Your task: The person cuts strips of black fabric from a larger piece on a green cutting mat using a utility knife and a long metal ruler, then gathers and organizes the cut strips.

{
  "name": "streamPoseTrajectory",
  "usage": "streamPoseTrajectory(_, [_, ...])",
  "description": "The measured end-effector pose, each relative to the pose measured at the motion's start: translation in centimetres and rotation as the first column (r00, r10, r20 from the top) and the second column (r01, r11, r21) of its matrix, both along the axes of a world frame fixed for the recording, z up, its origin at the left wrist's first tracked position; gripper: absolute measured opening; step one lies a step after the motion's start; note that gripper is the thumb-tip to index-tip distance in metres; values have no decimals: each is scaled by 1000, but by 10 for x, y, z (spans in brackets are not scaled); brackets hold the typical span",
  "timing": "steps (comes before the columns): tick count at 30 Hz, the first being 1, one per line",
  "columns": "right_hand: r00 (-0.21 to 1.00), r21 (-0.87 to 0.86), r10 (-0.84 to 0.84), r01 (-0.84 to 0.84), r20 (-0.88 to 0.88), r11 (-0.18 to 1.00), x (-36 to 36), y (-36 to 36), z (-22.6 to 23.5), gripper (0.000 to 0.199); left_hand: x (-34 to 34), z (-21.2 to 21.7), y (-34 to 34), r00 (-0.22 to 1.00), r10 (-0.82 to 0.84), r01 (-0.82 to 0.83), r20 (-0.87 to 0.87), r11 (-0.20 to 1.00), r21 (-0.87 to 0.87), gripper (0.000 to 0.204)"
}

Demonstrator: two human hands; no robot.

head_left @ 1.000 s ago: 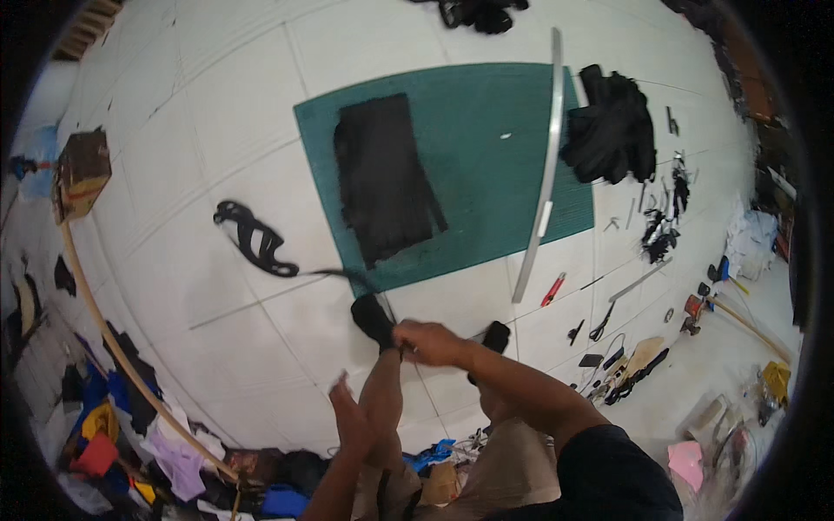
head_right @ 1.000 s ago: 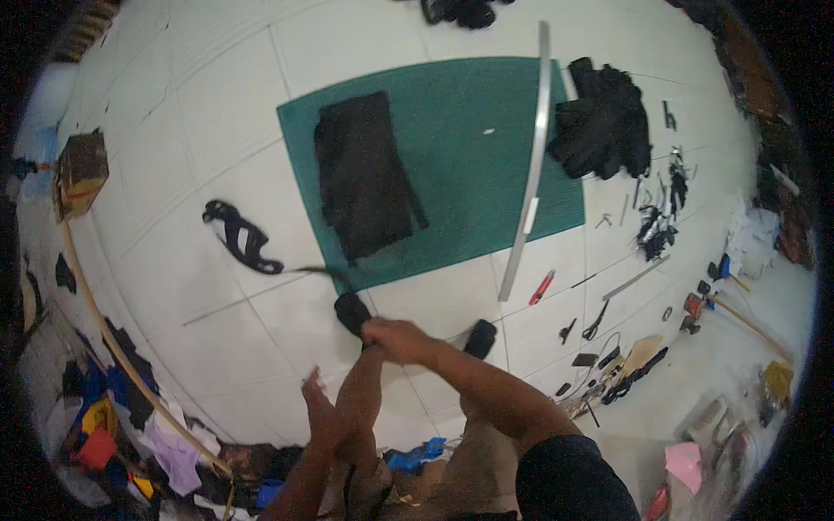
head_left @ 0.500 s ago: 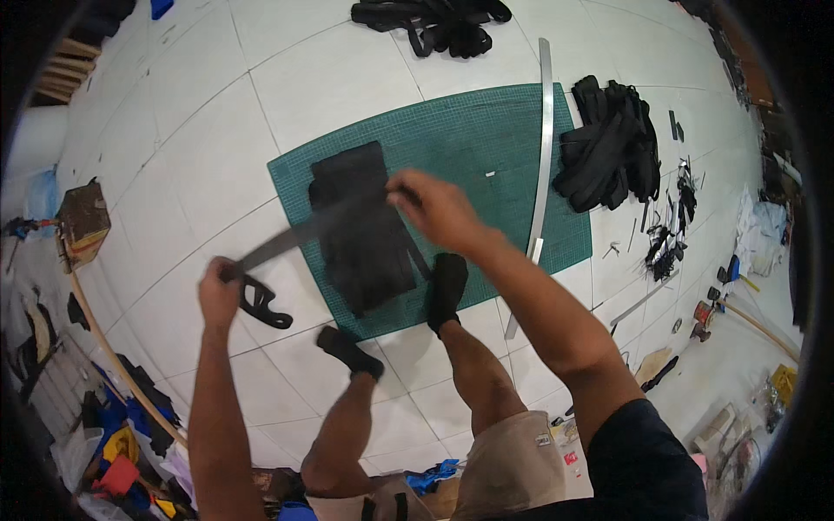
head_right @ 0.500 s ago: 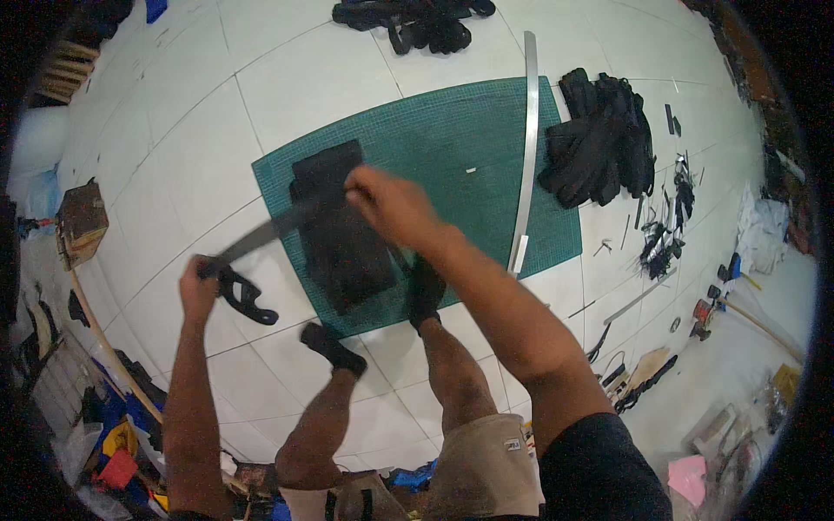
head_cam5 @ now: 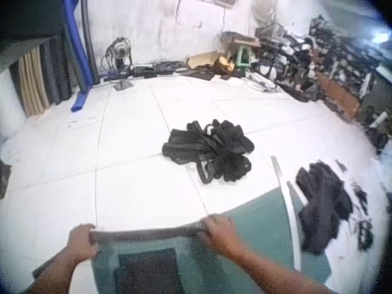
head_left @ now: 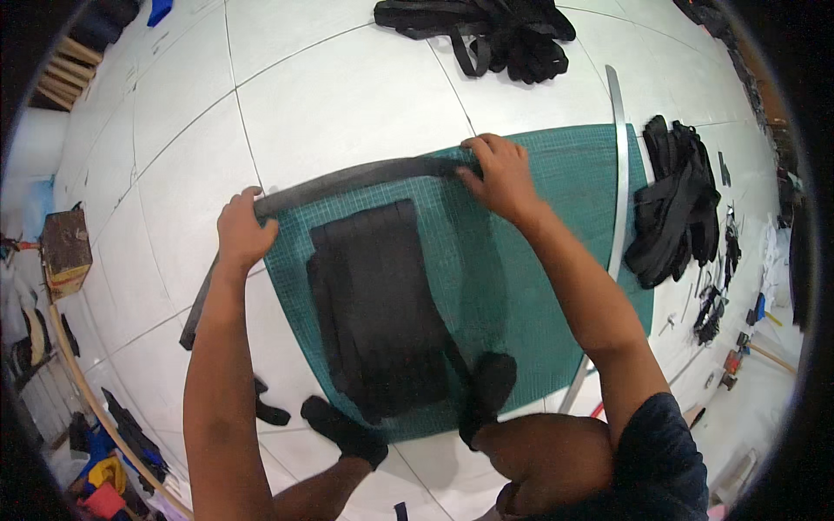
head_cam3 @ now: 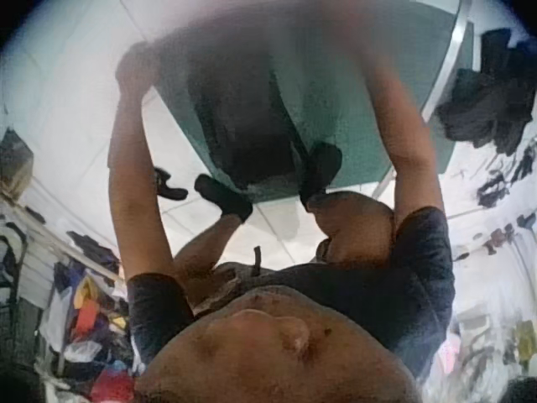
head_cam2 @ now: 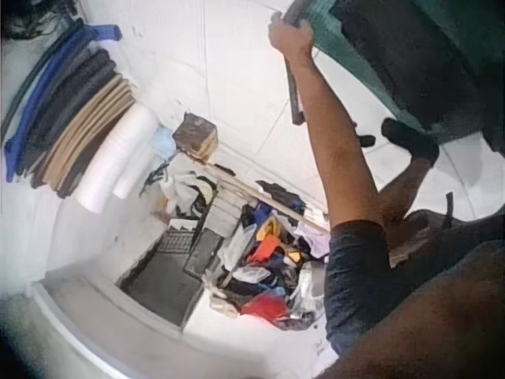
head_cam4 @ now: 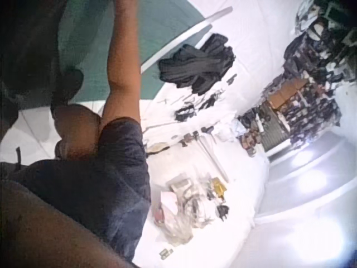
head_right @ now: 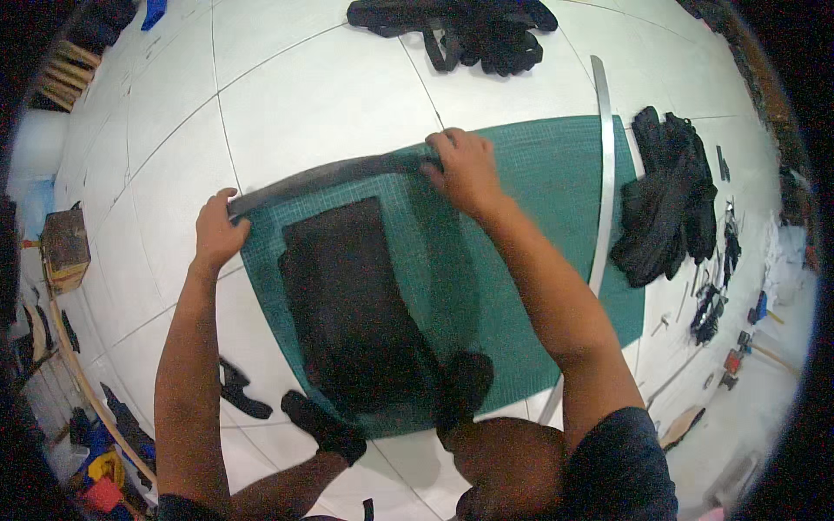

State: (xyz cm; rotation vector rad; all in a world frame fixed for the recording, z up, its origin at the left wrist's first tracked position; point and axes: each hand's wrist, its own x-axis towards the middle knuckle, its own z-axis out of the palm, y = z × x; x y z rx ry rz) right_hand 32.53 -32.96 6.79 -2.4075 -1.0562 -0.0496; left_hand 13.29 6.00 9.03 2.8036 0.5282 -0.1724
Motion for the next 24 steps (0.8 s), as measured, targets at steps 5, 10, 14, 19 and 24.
streamPoseTrajectory(5, [991, -128, 128, -132, -36, 983, -40, 31, 6, 44, -17, -14, 5, 947, 11, -40, 322, 996, 84, 66])
streamPoseTrajectory(10, [923, 41, 346, -344, -168, 938, -60, 67, -6, 46, -38, -4, -67, 926, 196, -96, 323, 949, -301, 53])
streamPoseTrajectory(14, [877, -131, 366, -421, -311, 897, -61, 81, -17, 49, -62, -5, -101, 944, 292, -199, 153, 875, -442, 57])
streamPoseTrajectory(19, [859, -136, 375, -443, -349, 886, -62, 81, -14, 56, -84, -20, -112, 897, 415, -282, 153, 803, -525, 60])
streamPoseTrajectory(24, [855, 52, 441, -444, -275, 894, -64, 94, -27, 51, -97, -28, -121, 869, 477, -330, 130, 755, -567, 66])
